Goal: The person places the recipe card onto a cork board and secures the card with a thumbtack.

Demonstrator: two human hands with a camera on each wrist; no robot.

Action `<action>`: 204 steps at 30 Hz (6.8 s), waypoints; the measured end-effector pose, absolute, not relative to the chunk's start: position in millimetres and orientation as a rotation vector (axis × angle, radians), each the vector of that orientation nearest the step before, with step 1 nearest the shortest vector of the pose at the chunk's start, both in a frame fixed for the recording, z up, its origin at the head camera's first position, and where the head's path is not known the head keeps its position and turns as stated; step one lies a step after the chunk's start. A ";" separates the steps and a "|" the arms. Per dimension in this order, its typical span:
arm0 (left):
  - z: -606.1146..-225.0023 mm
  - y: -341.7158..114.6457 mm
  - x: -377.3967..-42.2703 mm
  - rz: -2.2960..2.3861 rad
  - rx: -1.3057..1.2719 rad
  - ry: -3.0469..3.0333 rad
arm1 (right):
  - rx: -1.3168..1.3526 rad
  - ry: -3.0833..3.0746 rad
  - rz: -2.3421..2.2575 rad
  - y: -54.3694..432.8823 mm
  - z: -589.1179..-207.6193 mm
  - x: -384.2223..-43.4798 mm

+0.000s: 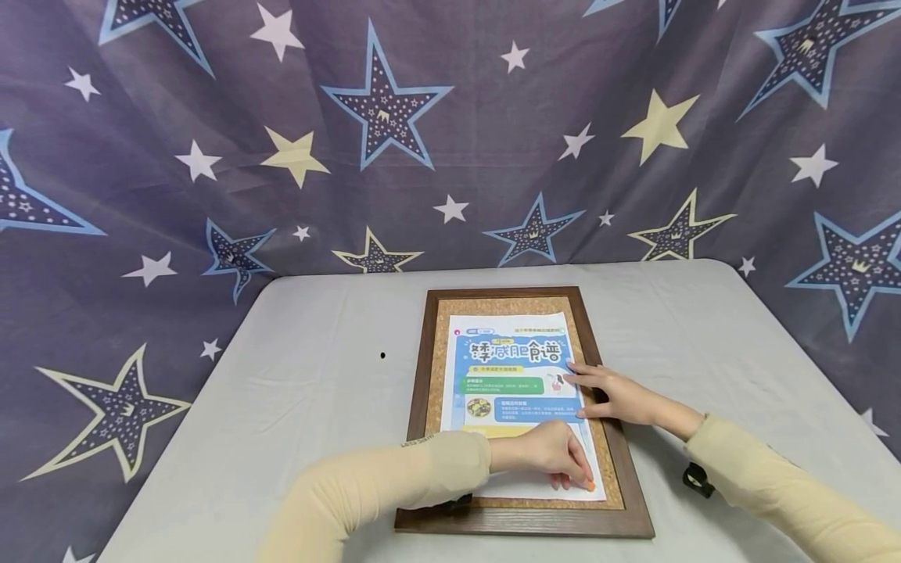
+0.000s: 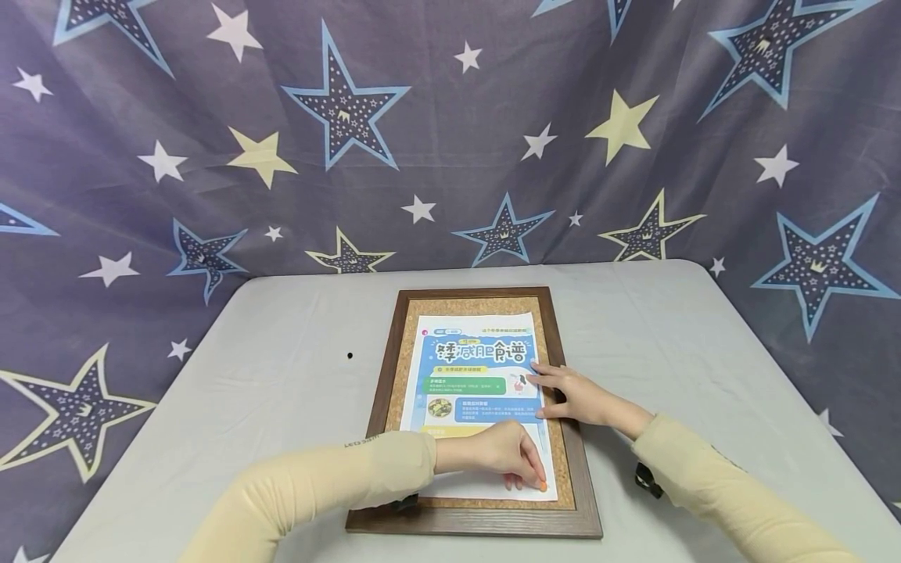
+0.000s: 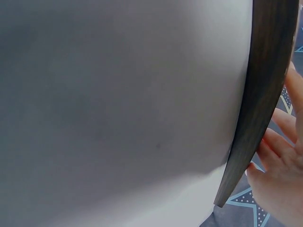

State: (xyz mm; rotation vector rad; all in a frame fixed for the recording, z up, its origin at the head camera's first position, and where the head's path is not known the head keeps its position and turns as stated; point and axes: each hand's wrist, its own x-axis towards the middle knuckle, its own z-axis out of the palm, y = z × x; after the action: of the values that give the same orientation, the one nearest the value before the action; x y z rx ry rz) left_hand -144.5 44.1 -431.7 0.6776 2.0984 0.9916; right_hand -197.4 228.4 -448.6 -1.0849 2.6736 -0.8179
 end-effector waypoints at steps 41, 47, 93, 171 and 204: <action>-431.6 42.4 -146.6 0.956 0.804 2.091 | -1.108 2.683 -0.807 229.8 -452.1 -199.5; -430.8 42.8 -146.5 0.946 0.821 2.096 | -1.110 2.680 -0.805 229.6 -450.4 -198.7; -421.5 10.2 -165.3 0.821 1.101 2.276 | -1.126 2.693 -0.795 228.9 -452.1 -199.1; -422.2 -188.3 -236.0 0.950 0.548 3.056 | -1.050 2.673 -0.821 228.2 -449.5 -197.3; -441.0 -211.5 -263.9 0.789 0.381 2.984 | -1.041 2.664 -0.803 227.7 -449.7 -198.1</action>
State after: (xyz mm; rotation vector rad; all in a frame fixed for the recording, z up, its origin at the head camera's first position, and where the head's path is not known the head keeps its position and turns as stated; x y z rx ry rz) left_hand -263.9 -211.5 -441.0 0.3806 2.9839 0.7885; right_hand -198.1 227.7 -449.7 -1.0415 2.6643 -0.8027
